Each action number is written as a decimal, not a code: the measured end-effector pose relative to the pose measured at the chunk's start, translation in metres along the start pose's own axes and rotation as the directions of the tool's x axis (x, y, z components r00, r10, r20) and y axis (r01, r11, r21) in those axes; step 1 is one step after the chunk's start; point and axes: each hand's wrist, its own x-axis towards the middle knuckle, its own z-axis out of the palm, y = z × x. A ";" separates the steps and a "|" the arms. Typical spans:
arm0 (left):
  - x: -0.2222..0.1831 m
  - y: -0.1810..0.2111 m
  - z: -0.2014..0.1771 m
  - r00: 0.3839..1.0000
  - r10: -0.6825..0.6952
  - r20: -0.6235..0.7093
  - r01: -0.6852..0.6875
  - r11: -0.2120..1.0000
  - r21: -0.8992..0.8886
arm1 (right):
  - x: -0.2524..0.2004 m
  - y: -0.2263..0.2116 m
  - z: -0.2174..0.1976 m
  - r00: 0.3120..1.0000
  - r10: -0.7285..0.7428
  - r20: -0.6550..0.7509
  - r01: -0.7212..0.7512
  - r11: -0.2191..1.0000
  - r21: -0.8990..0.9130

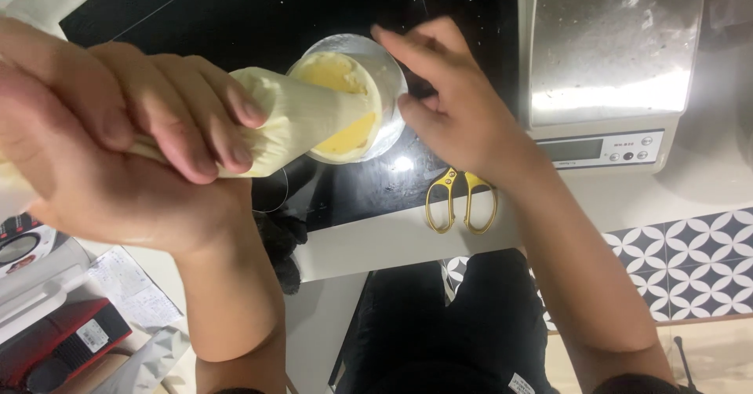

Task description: Preparing a dessert by piping cream into a mold, smoothing it with a spatula, and adding toppings.

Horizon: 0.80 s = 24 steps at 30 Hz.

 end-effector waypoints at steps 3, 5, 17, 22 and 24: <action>-0.003 0.002 0.001 1.000 -0.028 0.008 0.028 1.000 -0.014 | 0.013 0.002 -0.007 0.999 -0.024 0.038 0.024 1.000 0.011; -0.003 0.002 0.002 0.999 -0.019 0.035 0.019 1.000 0.005 | 0.019 0.006 -0.009 0.998 -0.037 0.052 0.037 0.999 0.014; -0.014 0.013 0.014 0.999 -0.024 0.027 0.022 0.997 0.068 | -0.025 -0.009 0.020 0.986 0.141 -0.084 -0.141 0.990 0.014; -0.024 0.025 0.022 0.989 -0.101 -0.110 0.115 0.984 0.133 | -0.024 -0.006 0.022 0.982 0.141 -0.127 -0.119 0.979 0.167; -0.024 0.025 0.022 0.991 -0.095 -0.089 0.106 0.985 0.134 | -0.021 -0.005 0.018 0.984 0.138 -0.113 -0.123 0.983 0.133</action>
